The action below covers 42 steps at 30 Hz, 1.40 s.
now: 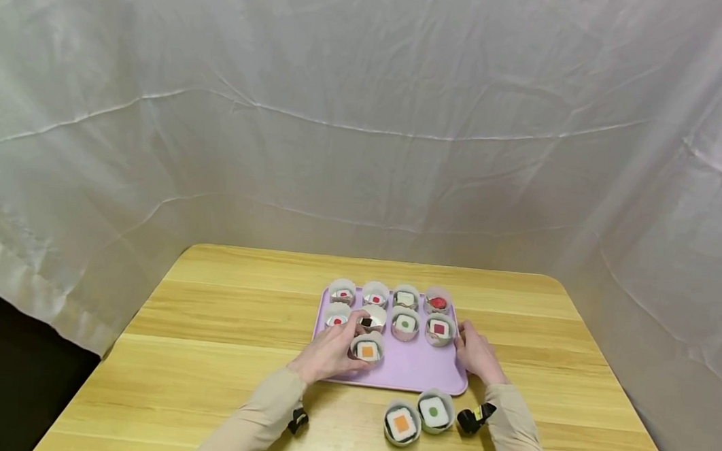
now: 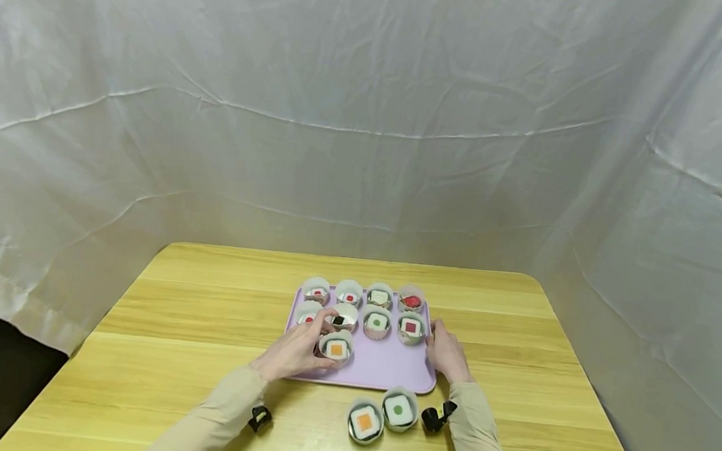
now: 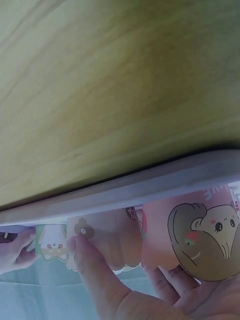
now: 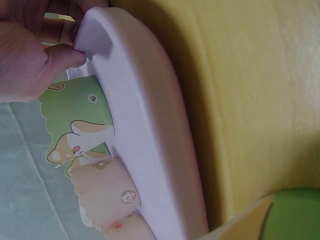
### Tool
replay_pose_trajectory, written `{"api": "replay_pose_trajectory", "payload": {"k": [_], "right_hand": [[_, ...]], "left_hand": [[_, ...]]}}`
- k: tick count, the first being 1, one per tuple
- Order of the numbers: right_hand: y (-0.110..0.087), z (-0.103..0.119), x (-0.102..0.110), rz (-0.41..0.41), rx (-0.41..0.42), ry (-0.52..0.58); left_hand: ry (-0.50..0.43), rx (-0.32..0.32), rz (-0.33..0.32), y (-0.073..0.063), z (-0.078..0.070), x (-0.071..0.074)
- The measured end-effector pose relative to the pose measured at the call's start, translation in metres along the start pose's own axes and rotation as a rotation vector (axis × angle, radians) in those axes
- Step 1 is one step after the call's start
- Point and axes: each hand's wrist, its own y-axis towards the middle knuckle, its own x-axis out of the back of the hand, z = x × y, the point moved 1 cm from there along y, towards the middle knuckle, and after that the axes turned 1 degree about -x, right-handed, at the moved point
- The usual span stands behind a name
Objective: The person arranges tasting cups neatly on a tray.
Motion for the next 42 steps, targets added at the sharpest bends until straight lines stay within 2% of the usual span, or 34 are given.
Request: {"api": "replay_pose_trajectory", "payload": {"k": [8,16,22,28,31,35,42], "right_hand": [[-0.001,0.001,0.0,0.012,-0.006,0.014],[-0.001,0.0,0.0,0.01,0.0,0.017],[0.0,0.001,0.0,0.008,0.0,0.011],[0.0,0.0,0.0,0.003,0.0,0.002],[0.0,0.001,0.0,-0.001,0.004,0.002],[0.001,0.002,0.001,-0.007,0.011,0.003],[0.0,0.0,0.0,-0.015,0.021,-0.008]], "left_hand": [[-0.032,0.017,0.01,-0.001,0.001,0.0],[-0.018,0.015,0.002,-0.002,0.001,0.0],[-0.005,-0.013,-0.052,-0.004,0.0,0.003],[-0.051,-0.007,-0.092,-0.006,0.003,0.007],[-0.09,0.003,-0.133,-0.006,0.004,0.008],[-0.156,0.056,-0.222,-0.007,0.006,0.01],[-0.237,0.202,-0.415,-0.005,0.015,0.015]]}}
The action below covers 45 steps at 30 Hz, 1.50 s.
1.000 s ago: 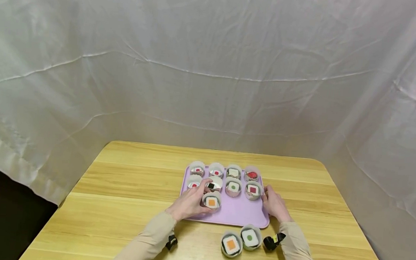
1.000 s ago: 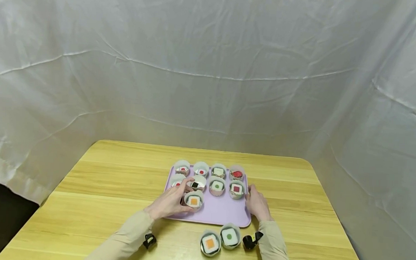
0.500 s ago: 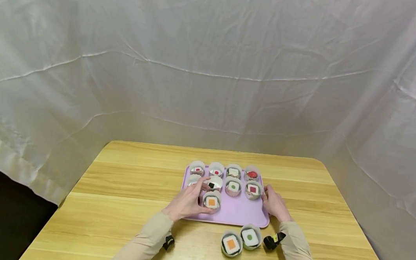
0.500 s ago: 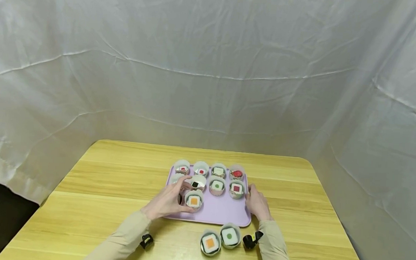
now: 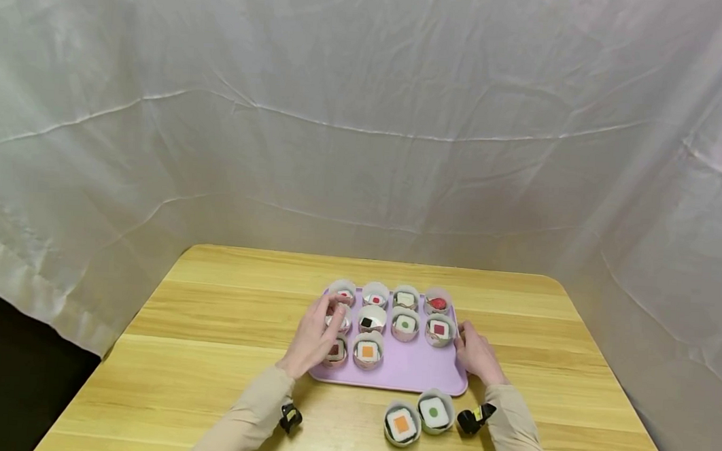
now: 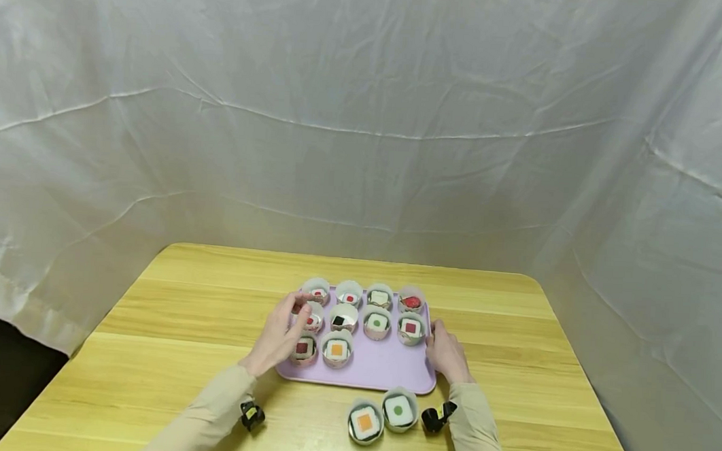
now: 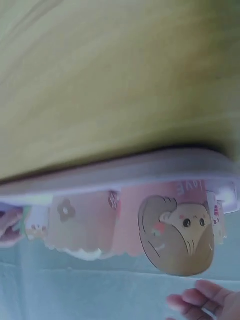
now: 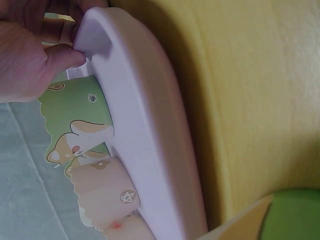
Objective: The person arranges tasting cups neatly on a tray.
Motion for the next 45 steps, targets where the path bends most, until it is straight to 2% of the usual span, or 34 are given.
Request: {"api": "replay_pose_trajectory", "payload": {"k": [4,7,14,20,45], "right_hand": [[0.0,0.0,0.0,0.002,-0.001,0.004],[0.0,0.0,0.0,0.005,-0.001,0.008],[0.0,-0.001,-0.001,0.01,-0.004,0.006],[0.0,-0.001,-0.001,0.016,-0.002,0.008],[-0.002,0.002,0.002,0.009,-0.016,-0.003]], "left_hand": [[-0.056,0.11,-0.05,0.004,0.008,0.004],[-0.054,0.179,-0.081,0.006,0.018,0.007],[0.0,0.242,-0.137,0.008,0.038,0.011],[0.047,0.312,-0.101,0.005,0.046,0.014],[0.136,0.295,0.036,0.0,0.052,0.01]]}}
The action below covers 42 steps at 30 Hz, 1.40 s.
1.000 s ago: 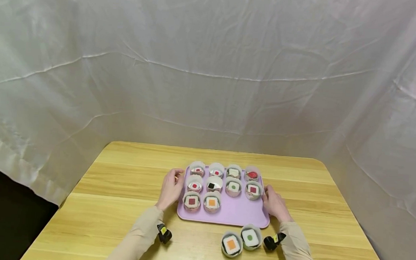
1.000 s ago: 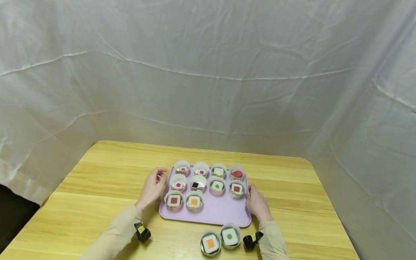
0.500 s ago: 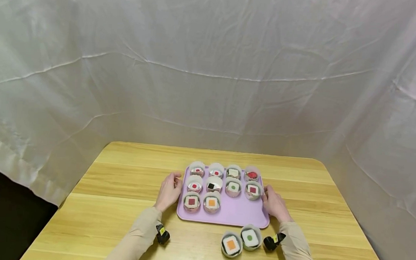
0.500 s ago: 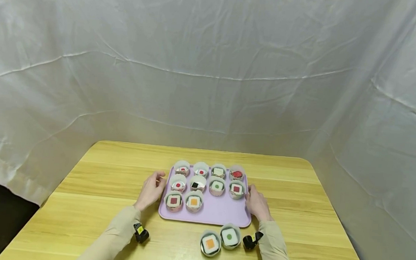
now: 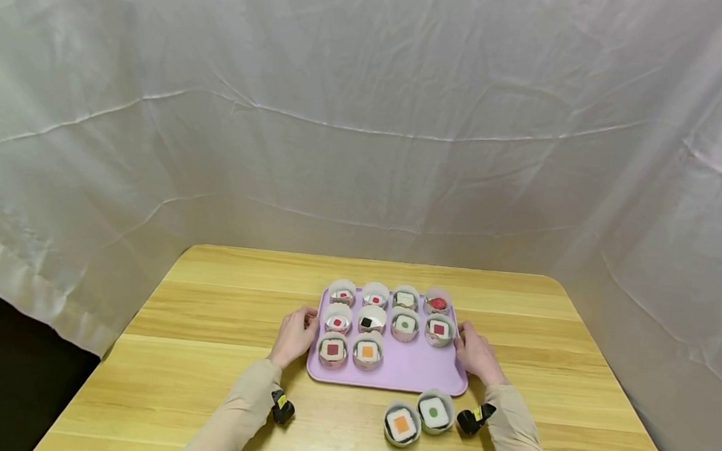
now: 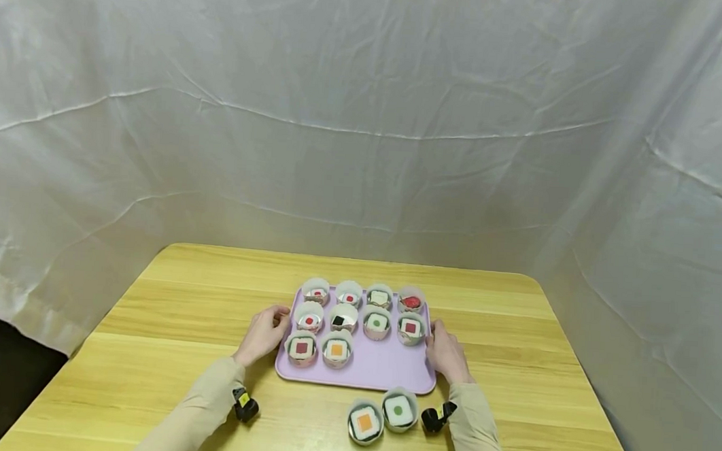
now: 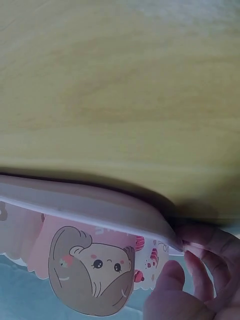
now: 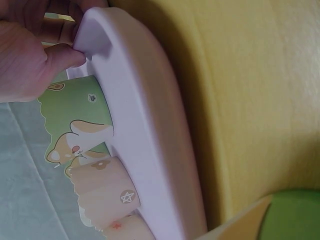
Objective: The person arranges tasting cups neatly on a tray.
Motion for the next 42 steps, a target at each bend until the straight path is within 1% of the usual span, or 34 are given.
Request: {"api": "replay_pose_trajectory", "payload": {"k": [2,8,10,13,18,22,26,28,31,36,38,40,42], "right_hand": [[0.0,0.001,0.001,0.0,-0.002,-0.002],[-0.001,0.002,0.002,0.002,0.0,-0.001],[-0.001,0.001,0.002,0.007,0.003,0.007],[-0.001,0.0,0.004,0.023,-0.002,0.053],[-0.002,0.0,0.009,0.057,0.004,0.128],[-0.002,0.004,0.017,0.061,0.009,0.098],[-0.001,0.01,0.025,0.026,0.035,0.022],[-0.002,0.014,0.029,0.007,0.052,-0.008],[-0.006,0.023,0.036,-0.008,0.089,-0.017],[-0.016,0.044,0.045,0.008,0.178,-0.007],[-0.021,0.053,0.046,0.034,0.215,-0.009],[-0.025,0.061,0.046,0.058,0.275,-0.032],[-0.031,0.069,0.046,0.107,0.339,-0.048]], "left_hand": [[0.01,0.001,0.014,0.0,0.001,0.0],[0.058,-0.03,0.044,0.002,0.001,0.0],[0.073,-0.027,0.058,0.003,0.001,0.0],[0.084,-0.015,0.082,0.004,0.0,0.0],[0.079,0.006,0.096,0.005,-0.001,0.0],[0.073,0.014,0.105,0.006,-0.002,0.001],[0.065,0.02,0.116,0.006,-0.002,0.001],[0.059,0.024,0.12,0.006,-0.002,0.002],[0.058,0.029,0.125,0.006,-0.002,0.002],[0.071,0.027,0.122,0.006,0.0,0.001],[0.074,0.031,0.12,0.007,0.0,0.0],[0.077,0.028,0.119,0.007,-0.001,0.0],[0.079,0.034,0.12,0.007,-0.001,-0.001]]}}
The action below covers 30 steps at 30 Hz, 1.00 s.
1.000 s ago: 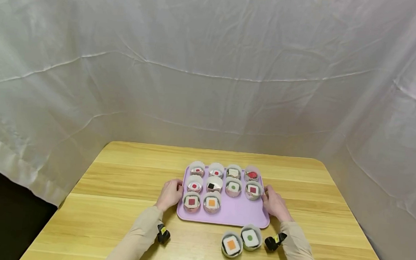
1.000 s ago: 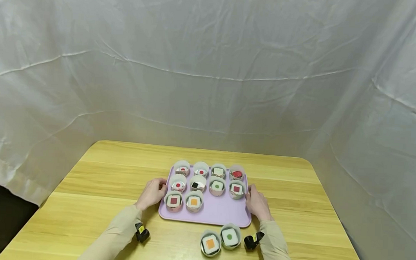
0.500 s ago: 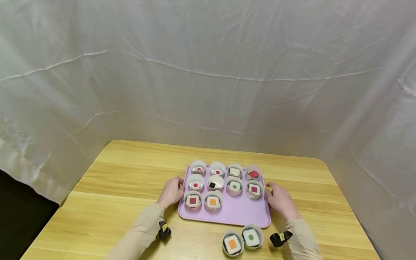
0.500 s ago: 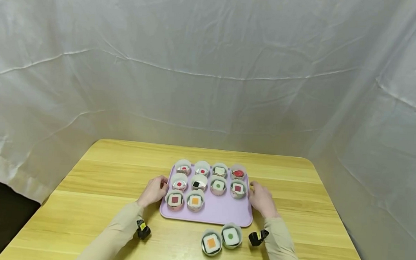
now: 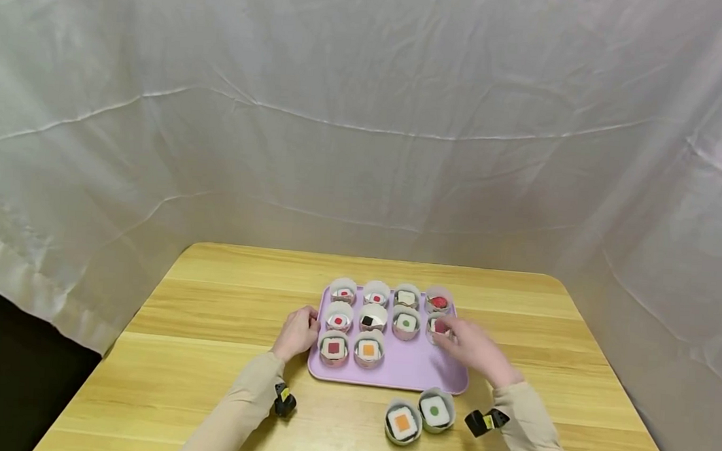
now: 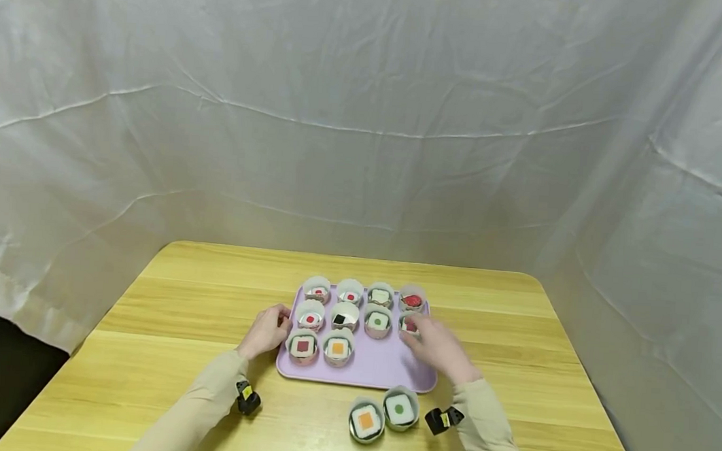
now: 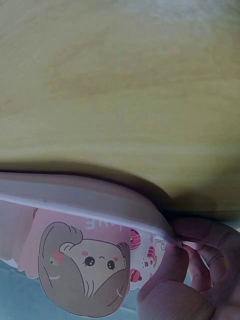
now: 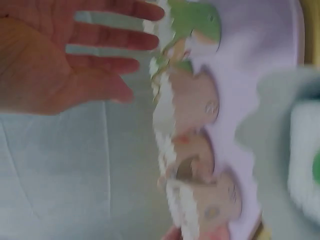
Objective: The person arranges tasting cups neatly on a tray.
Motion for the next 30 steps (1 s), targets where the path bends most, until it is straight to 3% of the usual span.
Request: {"api": "replay_pose_trajectory", "payload": {"k": [7,15,24,30], "right_hand": [[-0.008,0.027,-0.002,0.168,0.224,-0.081],[-0.015,0.055,-0.011,0.271,0.336,-0.174],[-0.016,0.071,-0.033,0.476,0.341,-0.176],[-0.021,0.077,-0.039,0.565,0.309,-0.23]], "left_hand": [[0.009,-0.007,0.0,0.0,0.002,0.0],[0.011,-0.009,-0.008,-0.001,0.001,0.0],[0.006,0.004,0.01,-0.001,0.001,-0.001],[0.008,0.002,0.002,-0.002,0.0,-0.001]]}}
